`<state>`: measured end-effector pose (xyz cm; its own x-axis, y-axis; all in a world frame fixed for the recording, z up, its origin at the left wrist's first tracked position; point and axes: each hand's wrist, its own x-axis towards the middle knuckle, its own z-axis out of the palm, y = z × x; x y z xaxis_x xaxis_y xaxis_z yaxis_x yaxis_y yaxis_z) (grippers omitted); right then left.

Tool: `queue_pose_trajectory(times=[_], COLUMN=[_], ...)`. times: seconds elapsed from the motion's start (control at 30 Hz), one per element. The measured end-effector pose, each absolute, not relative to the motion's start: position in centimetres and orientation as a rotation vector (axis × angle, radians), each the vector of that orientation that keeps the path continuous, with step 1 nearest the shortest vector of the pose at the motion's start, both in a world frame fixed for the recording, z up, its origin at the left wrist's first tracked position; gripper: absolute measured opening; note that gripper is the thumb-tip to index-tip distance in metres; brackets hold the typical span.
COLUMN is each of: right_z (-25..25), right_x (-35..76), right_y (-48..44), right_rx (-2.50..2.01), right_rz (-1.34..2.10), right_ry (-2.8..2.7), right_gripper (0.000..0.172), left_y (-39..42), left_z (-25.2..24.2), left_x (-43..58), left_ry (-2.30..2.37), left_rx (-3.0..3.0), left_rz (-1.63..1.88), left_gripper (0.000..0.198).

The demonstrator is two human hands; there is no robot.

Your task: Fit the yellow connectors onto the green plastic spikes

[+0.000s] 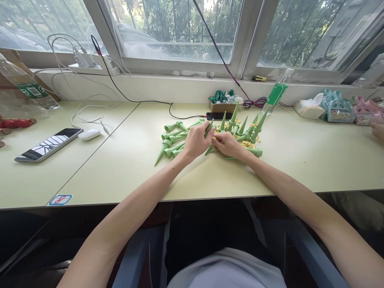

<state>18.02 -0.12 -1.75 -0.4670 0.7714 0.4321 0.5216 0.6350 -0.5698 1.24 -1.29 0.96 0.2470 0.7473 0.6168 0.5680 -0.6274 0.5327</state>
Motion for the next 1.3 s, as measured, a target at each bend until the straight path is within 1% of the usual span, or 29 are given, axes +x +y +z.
queue_pose_trajectory(times=[0.77,1.0,1.17,1.3], right_z=[-1.62,-1.52,-1.50,-1.65], right_x=[18.01,17.86,17.79,17.85], right_y=[-0.18,-0.23,-0.29,-0.23], right_rx=[-0.992,-1.057,-1.026,-1.020], right_rz=[0.473,0.466,0.436,0.405], right_ry=[-2.173,-2.171,-2.165,-2.159], right_gripper=[0.049,0.050,0.047,0.040], left_y=[-1.27,-1.31,-1.25,-1.19], left_z=[1.06,0.88,0.85,0.85], left_x=[1.13,1.21,1.22,1.23], left_ry=[1.174,1.168,1.177,1.170], left_rx=[2.311,2.355,2.366,2.368], left_rz=[1.327,1.307,1.320,1.340], left_gripper=[0.029,0.030,0.030,0.031])
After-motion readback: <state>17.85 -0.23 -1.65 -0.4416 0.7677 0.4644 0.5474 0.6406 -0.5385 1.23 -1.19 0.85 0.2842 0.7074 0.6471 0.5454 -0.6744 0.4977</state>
